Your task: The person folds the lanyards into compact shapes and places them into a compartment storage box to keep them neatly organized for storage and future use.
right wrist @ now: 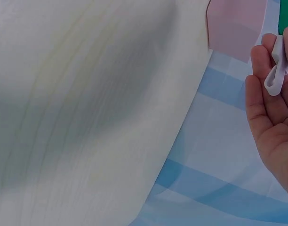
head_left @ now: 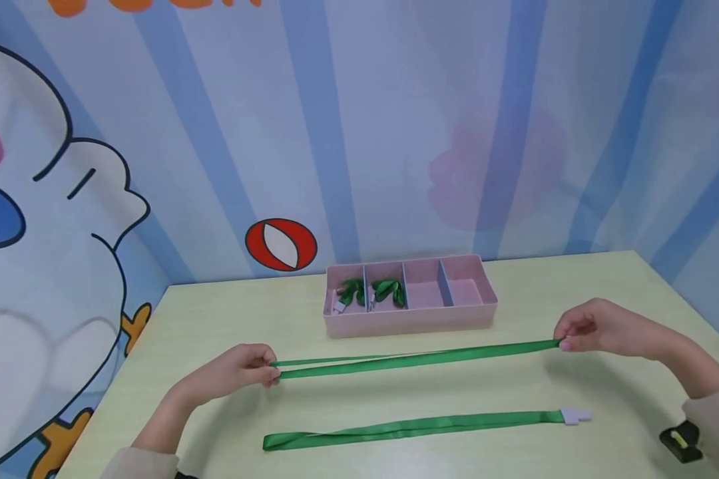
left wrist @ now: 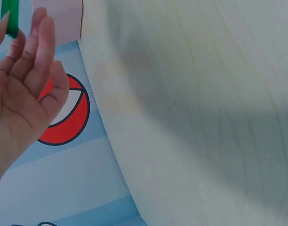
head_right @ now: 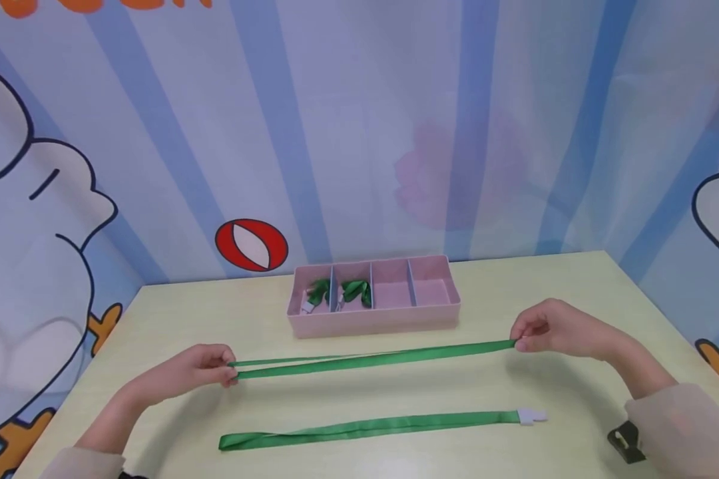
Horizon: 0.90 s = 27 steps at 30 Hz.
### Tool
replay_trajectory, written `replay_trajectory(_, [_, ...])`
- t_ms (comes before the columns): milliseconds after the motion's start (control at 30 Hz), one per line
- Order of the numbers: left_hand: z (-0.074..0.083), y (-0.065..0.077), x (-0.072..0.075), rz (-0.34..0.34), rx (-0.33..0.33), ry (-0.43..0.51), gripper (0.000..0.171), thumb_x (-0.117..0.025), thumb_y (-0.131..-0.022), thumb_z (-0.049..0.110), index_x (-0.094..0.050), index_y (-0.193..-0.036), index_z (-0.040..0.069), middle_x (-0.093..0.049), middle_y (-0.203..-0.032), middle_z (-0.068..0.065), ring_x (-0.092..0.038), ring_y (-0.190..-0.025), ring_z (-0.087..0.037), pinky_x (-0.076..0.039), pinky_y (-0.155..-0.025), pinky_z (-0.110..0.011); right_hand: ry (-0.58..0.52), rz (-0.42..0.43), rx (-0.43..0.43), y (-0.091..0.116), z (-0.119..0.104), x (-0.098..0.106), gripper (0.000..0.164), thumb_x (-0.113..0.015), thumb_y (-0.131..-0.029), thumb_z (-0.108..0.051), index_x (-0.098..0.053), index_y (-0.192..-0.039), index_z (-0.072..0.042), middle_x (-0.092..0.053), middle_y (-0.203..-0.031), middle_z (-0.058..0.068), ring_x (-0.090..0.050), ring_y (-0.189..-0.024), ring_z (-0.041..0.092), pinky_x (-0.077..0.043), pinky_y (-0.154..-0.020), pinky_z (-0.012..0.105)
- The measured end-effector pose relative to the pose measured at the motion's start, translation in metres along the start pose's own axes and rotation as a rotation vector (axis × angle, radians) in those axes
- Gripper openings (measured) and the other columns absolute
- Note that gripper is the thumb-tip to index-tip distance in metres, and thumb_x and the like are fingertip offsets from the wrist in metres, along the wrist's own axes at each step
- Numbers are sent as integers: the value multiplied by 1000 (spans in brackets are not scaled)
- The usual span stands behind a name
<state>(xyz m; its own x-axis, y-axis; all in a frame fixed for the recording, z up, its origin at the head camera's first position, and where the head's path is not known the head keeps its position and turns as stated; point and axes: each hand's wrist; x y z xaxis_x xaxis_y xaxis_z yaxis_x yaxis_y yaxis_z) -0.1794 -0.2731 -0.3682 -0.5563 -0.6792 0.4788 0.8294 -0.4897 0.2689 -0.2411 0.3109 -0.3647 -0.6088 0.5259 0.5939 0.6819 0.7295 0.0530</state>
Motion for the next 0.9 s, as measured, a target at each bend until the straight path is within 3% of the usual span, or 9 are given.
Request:
replay_trajectory(100, [-1,4,3,-2,7,50,25,-47,-99,24,-54,-94,0,-66,-94,-16,-60,-89,-28,-47,-79,-38,-4,14,1,0,-1,0,9,-58,-91,-6,-64,-95,-2,-63,-81,2,-55,-67,15,-48,-58,29])
replay_trajectory(233, [3,5,7,90,14,52,44,-33,-102,33,-56,-93,-3,-67,-85,-13,-61,-80,-22,-44,-67,-29,21,37,29,-3,-5,0,9,-56,-92,-4,-64,-94,-6,-56,-70,2,-45,-58,16,-41,-51,29])
replay_trajectory(333, [6,3,7,182,39,76,46,-39,-100,37,-58,-86,-2,-67,-79,-11,-60,-75,-20,-48,-67,-29,39,57,42,-5,-8,0,9,-56,-92,-4,-64,-93,-9,-50,-66,2,-40,-55,16,-39,-50,29])
replay_trajectory(433, [9,0,7,227,83,140,37,-52,-95,34,-60,-81,1,-66,-78,-7,-63,-75,-19,-53,-73,-32,46,78,42,-6,-11,0,10,-56,-91,-3,-64,-94,-9,-49,-65,4,-40,-55,16,-38,-50,30])
replay_trajectory(600, [14,2,8,224,130,242,27,-61,-91,30,-63,-78,7,-66,-76,-4,-63,-72,-16,-54,-73,-30,32,93,42,-6,-12,1,10,-56,-92,-2,-64,-93,-8,-47,-64,6,-39,-56,17,-37,-49,29])
replay_trajectory(900, [16,4,10,215,92,201,22,-66,-88,26,-65,-76,7,-62,-66,-2,-57,-67,-17,-52,-75,-35,60,111,-10,-4,-18,6,7,-58,-92,-8,-64,-94,-9,-51,-67,3,-44,-60,15,-40,-51,30])
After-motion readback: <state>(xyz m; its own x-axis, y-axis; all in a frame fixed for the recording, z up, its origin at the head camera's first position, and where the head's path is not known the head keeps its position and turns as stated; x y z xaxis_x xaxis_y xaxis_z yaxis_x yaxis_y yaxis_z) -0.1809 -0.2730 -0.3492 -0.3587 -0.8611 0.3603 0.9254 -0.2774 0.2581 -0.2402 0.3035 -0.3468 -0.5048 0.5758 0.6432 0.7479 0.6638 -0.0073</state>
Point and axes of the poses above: each hand's wrist, its own y-axis away from the middle knuckle, its own x-axis out of the back of the hand, z = x × y
